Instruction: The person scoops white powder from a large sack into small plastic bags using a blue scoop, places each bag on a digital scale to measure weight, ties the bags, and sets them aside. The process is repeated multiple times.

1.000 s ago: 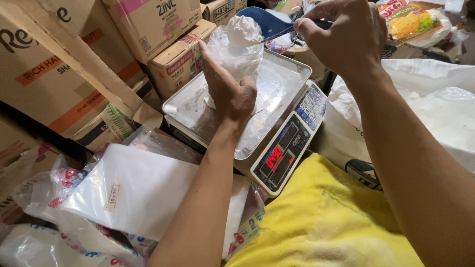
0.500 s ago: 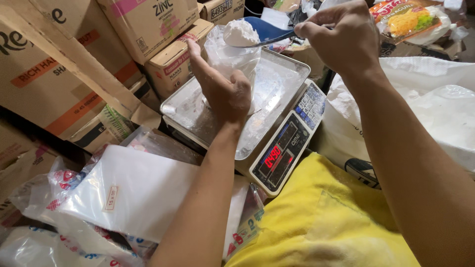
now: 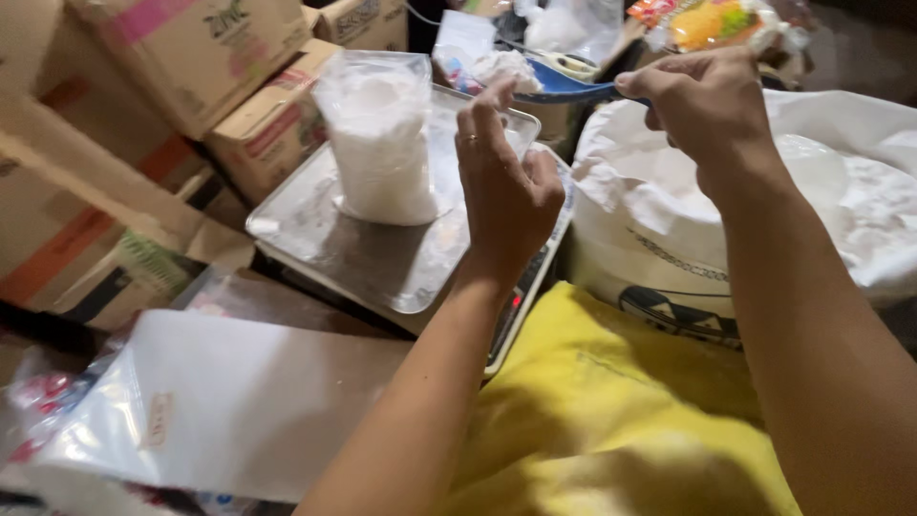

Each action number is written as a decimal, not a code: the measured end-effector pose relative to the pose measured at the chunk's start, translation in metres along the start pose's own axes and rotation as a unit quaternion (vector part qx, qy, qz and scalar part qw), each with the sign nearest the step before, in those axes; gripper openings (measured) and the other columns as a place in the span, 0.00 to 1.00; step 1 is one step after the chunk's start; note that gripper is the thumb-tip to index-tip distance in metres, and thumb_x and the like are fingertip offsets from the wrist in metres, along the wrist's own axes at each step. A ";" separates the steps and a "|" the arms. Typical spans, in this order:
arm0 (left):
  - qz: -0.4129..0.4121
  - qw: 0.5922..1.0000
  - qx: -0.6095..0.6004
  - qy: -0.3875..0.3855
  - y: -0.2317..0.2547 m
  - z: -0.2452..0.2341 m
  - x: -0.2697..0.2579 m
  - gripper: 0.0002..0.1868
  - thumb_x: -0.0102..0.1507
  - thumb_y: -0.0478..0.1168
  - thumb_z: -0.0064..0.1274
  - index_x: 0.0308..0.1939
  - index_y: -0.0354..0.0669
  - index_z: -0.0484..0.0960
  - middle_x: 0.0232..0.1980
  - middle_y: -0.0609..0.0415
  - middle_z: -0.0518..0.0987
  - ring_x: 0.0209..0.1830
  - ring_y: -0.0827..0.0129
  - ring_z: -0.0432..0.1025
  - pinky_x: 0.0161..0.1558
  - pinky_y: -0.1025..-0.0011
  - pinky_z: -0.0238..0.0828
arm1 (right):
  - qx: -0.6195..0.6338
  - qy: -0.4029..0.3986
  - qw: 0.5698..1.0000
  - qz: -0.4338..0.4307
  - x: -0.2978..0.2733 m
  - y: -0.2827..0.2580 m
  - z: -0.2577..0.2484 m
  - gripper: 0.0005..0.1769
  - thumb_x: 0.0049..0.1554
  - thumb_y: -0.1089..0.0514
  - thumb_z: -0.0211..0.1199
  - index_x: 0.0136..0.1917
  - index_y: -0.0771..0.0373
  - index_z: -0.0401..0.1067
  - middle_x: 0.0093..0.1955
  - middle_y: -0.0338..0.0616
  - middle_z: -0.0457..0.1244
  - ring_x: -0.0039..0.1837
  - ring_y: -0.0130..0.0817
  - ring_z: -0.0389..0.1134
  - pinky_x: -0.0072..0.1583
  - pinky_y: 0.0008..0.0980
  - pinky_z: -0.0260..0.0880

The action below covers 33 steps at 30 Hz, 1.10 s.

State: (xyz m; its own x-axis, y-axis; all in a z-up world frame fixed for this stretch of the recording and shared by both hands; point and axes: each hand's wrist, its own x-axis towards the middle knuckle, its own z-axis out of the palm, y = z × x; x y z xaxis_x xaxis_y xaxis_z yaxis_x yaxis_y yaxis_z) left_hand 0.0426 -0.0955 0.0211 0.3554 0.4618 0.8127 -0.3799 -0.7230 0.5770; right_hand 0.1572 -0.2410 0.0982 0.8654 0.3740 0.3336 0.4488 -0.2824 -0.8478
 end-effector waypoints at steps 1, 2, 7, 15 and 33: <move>-0.028 1.000 -0.007 -0.013 0.003 0.009 -0.006 0.33 0.55 0.28 0.42 0.67 0.35 0.65 0.62 0.40 0.71 0.65 0.48 0.67 0.72 0.54 0.61 | -0.012 0.008 1.000 0.010 -0.003 0.007 -0.011 0.09 0.57 0.56 0.69 0.43 0.65 0.80 0.29 0.37 0.63 0.28 0.21 0.57 0.30 0.24 0.50; -0.055 0.998 -0.014 -0.026 0.006 0.017 -0.012 0.32 0.55 0.28 0.43 0.66 0.34 0.66 0.60 0.40 0.72 0.64 0.48 0.67 0.70 0.54 0.62 | -0.023 0.016 0.999 0.020 -0.006 0.013 -0.022 0.09 0.57 0.56 0.69 0.43 0.64 0.80 0.29 0.37 0.63 0.28 0.21 0.56 0.30 0.24 0.49; -0.087 0.991 -0.073 -0.069 0.022 0.056 -0.035 0.31 0.55 0.27 0.43 0.65 0.32 0.66 0.61 0.39 0.72 0.65 0.49 0.69 0.71 0.55 0.63 | -0.088 0.070 0.993 0.032 -0.025 0.043 -0.068 0.08 0.58 0.56 0.70 0.41 0.63 0.81 0.30 0.38 0.63 0.32 0.21 0.61 0.35 0.23 0.58; -0.119 0.983 -0.069 -0.120 0.030 0.104 -0.045 0.30 0.55 0.27 0.42 0.63 0.28 0.65 0.62 0.32 0.70 0.65 0.41 0.67 0.69 0.53 0.61 | -0.326 0.128 0.917 0.194 -0.047 0.070 -0.101 0.12 0.55 0.43 0.68 0.47 0.47 0.84 0.37 0.37 0.71 0.42 0.35 0.71 0.48 0.39 0.68; -0.137 0.965 -0.061 -0.215 0.004 0.128 -0.038 0.31 0.56 0.27 0.39 0.65 0.23 0.62 0.60 0.27 0.69 0.62 0.41 0.69 0.66 0.54 0.65 | -0.426 0.137 0.891 0.075 -0.061 0.098 -0.090 0.16 0.54 0.42 0.63 0.51 0.45 0.84 0.45 0.49 0.73 0.49 0.52 0.73 0.55 0.46 0.70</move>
State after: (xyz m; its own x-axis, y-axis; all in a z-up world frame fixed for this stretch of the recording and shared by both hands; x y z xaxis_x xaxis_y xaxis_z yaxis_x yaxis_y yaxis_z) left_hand 0.1367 -0.1819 -0.0176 0.7686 0.3515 0.5346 -0.3094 -0.5271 0.7915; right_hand 0.1688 -0.3705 0.0314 0.8995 0.0791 0.4297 0.2291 -0.9228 -0.3097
